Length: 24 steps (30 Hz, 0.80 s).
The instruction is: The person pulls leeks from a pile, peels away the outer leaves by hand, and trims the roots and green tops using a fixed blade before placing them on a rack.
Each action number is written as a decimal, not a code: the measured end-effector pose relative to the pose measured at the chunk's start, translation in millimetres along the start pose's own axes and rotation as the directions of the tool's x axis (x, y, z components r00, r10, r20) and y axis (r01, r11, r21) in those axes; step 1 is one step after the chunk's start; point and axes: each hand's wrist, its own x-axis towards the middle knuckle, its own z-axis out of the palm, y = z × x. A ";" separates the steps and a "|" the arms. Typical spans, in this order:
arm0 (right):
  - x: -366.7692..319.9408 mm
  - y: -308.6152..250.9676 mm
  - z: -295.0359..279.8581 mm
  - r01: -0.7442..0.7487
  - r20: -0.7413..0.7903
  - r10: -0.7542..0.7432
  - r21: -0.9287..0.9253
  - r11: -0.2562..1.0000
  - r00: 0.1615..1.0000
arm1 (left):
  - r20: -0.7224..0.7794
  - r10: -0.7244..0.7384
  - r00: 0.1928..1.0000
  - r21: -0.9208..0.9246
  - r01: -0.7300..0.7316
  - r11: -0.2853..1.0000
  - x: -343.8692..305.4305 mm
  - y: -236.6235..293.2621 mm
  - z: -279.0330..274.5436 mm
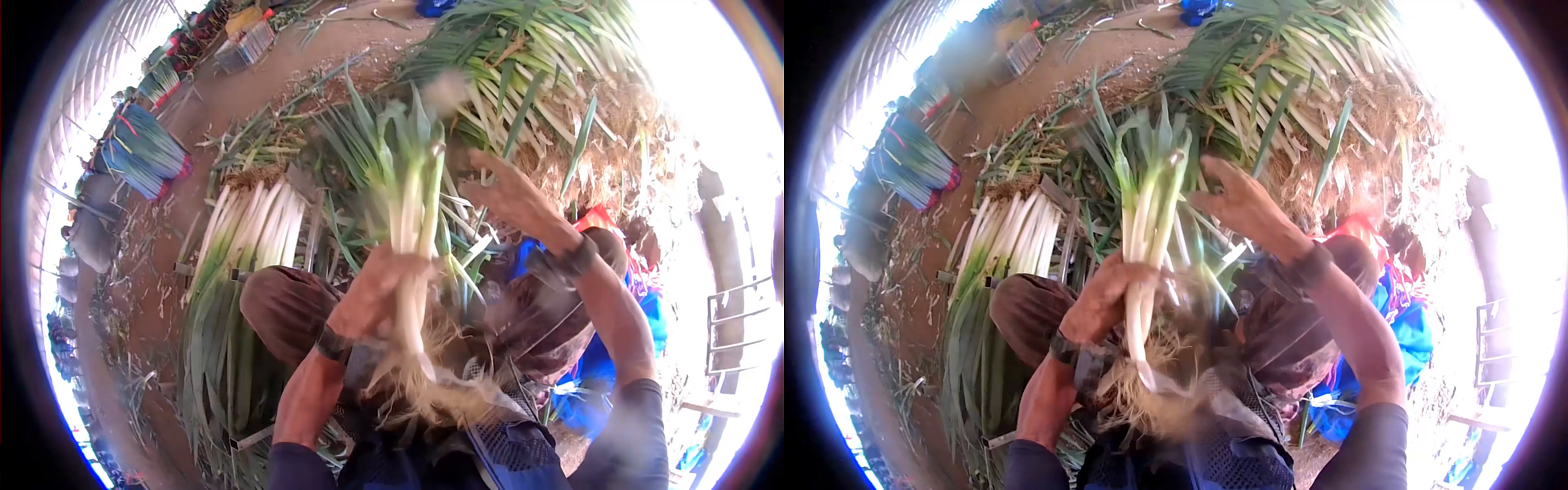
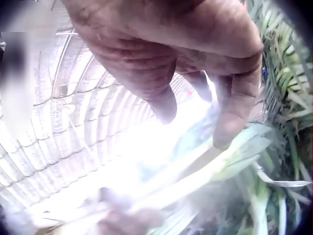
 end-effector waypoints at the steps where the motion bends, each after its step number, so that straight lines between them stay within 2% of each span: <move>1: 15.5 10.0 6.2 -0.015 -0.091 0.004 -0.126 0.992 0.996 | -0.123 -0.131 0.984 -0.126 0.115 0.985 0.6 19.5 17.3; 2: 25.5 16.7 11.5 -0.051 -0.179 0.007 -0.245 0.968 0.984 | -0.224 -0.277 0.934 -0.270 0.213 0.939 -0.3 35.9 36.2; 3: 30.9 17.9 18.0 -0.051 -0.177 0.008 -0.241 0.969 0.984 | -0.228 -0.279 0.933 -0.270 0.215 0.939 -6.8 43.5 43.9; 5: 42.2 20.9 30.6 -0.092 -0.105 0.044 -0.515 0.852 0.993 | -0.167 -0.231 0.958 -0.221 0.192 0.956 -23.7 52.0 51.8; 6: 47.5 23.6 30.8 -0.083 -0.101 0.036 -0.509 0.857 0.994 | -0.178 -0.228 0.957 -0.217 0.188 0.958 -31.2 53.7 51.5; 7: 51.5 26.8 28.8 -0.231 -0.043 0.231 -0.352 0.907 0.972 | -0.214 -0.266 0.940 -0.217 0.220 0.951 -40.0 54.5 50.2; 8: 55.2 31.7 26.9 -0.390 0.054 0.408 -0.198 0.899 0.912 | -0.251 -0.305 0.919 -0.221 0.252 0.942 -50.4 55.0 47.6; 9: 58.4 28.9 19.6 -0.428 0.089 0.442 -0.142 0.893 0.893 | -0.245 -0.301 0.922 -0.224 0.248 0.943 -61.6 52.1 39.2; 10: 65.6 74.2 10.6 -0.273 0.080 0.286 -0.138 0.952 0.955 | -0.226 -0.341 0.912 -0.243 0.286 0.927 -73.3 59.5 36.2; 11: 68.5 32.8 -7.0 -0.355 0.021 0.421 -0.502 0.789 0.907 | -0.254 -0.336 0.907 -0.244 0.276 0.930 -84.6 60.6 33.7; 12: 75.8 37.4 -21.7 -0.290 -0.097 0.315 -0.701 0.651 0.944 | -0.280 -0.330 0.901 -0.246 0.265 0.932 -95.1 60.7 33.6; 13: 76.0 57.7 -43.8 -0.377 -0.248 0.301 -0.365 0.851 0.921 | -0.317 -0.337 0.887 -0.302 0.243 0.922 -104.4 70.5 39.6; 14: 84.4 58.1 -66.6 -0.404 -0.371 0.256 -0.407 0.820 0.893 | -0.373 -0.378 0.847 -0.248 0.302 0.921 -113.4 64.5 32.9; 15: 88.2 51.7 -86.3 -0.430 -0.453 0.326 -0.147 0.891 0.830 | -0.359 -0.365 0.859 -0.244 0.291 0.925 -118.0 62.1 27.3; 16: 95.8 50.8 -109.2 -0.453 -0.424 0.290 -0.358 0.817 0.858 | -0.348 -0.351 0.870 -0.242 0.278 0.930 -122.7 58.4 22.9; 17: 109.1 127.0 -130.3 -0.199 -0.399 0.057 -0.326 0.924 0.915 | -0.360 -0.357 0.862 -0.248 0.280 0.927 -127.9 43.4 16.1; 18: 103.1 101.9 -111.5 -0.199 -0.389 0.064 -0.317 0.927 0.919 | -0.436 -0.233 0.869 -0.073 0.223 0.972 -132.9 21.4 7.0; 19: 91.1 44.7 -83.7 -0.282 -0.297 0.104 -0.657 0.699 0.949 | -0.482 -0.094 0.871 0.112 0.167 0.979 -135.4 6.8 0.7; 20: 83.0 4.3 -60.6 -0.276 -0.228 0.172 -0.895 0.350 0.958 | -0.498 -0.070 0.864 0.005 0.083 0.997 -129.3 0.0 3.9; 21: 79.8 11.4 -38.9 -0.064 0.015 0.112 -0.740 0.669 0.994 | -0.381 -0.098 0.919 -0.063 0.080 0.995 -120.1 -16.0 -11.2; 22: 74.3 19.5 -14.3 0.129 0.226 -0.029 -0.443 0.887 0.974 | -0.260 -0.121 0.958 -0.133 0.089 0.987 -110.7 -27.9 -25.7; 23: 41.3 -20.5 23.5 0.375 0.353 -0.189 -0.592 0.713 0.916 | -0.183 -0.176 0.967 -0.332 0.108 0.937 -107.8 -9.6 -20.1; 24: 31.2 -38.1 60.9 0.443 0.549 0.047 -0.719 0.536 0.835 | -0.099 -0.209 0.973 -0.510 0.131 0.850 -105.1 7.7 -11.5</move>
